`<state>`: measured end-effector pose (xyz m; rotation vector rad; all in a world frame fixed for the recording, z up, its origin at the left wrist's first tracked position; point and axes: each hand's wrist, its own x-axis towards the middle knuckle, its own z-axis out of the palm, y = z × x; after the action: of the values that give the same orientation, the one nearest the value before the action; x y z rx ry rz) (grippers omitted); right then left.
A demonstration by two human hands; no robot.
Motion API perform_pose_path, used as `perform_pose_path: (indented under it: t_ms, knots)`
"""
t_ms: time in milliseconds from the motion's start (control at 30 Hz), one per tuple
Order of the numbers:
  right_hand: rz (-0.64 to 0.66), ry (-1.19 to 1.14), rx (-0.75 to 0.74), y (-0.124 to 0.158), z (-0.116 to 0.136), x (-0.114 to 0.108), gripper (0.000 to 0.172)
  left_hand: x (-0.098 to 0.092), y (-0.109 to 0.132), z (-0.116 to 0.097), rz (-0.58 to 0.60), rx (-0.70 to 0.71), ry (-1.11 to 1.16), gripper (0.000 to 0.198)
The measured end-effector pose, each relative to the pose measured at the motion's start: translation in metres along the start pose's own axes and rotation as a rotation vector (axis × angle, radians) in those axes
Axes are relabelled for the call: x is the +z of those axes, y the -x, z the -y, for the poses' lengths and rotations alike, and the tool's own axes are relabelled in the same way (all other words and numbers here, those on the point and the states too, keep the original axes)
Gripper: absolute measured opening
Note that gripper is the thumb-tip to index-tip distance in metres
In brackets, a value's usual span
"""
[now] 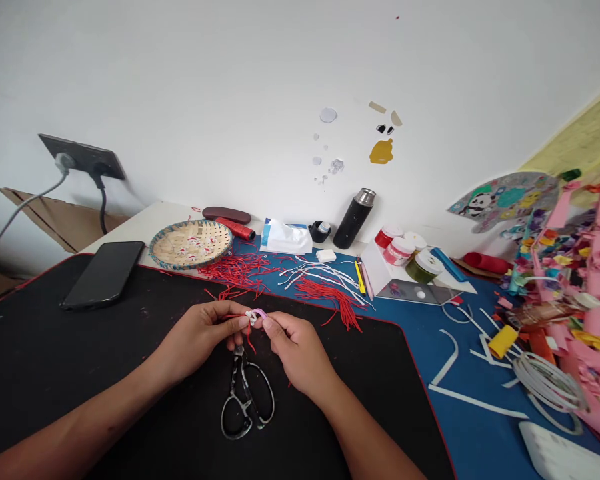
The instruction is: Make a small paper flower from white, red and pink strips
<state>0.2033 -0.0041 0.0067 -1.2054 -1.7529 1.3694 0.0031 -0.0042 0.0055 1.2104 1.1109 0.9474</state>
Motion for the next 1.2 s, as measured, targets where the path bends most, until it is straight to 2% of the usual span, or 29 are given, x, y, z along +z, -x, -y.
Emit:
perform_pose_path:
  t_ms: [200, 433, 867, 1200]
  knots:
    - [-0.005, -0.017, -0.002, 0.0009, -0.0004, 0.0026, 0.048, -0.0004, -0.0003, 0.0003, 0.0, -0.01, 0.032, 0.023]
    - [-0.073, -0.103, 0.025, 0.0015, 0.0004, 0.0003, 0.052, -0.0038, -0.0022, 0.0021, -0.043, -0.024, 0.13, 0.029]
    - [0.013, -0.01, 0.006, 0.0018, -0.0055, 0.0033, 0.051, -0.0026, -0.0013, 0.0016, -0.045, -0.013, 0.149, 0.029]
    - [-0.072, -0.077, 0.017, 0.0028, 0.0005, 0.0012, 0.054, -0.0035, -0.0017, 0.0031, -0.059, -0.027, 0.18, 0.031]
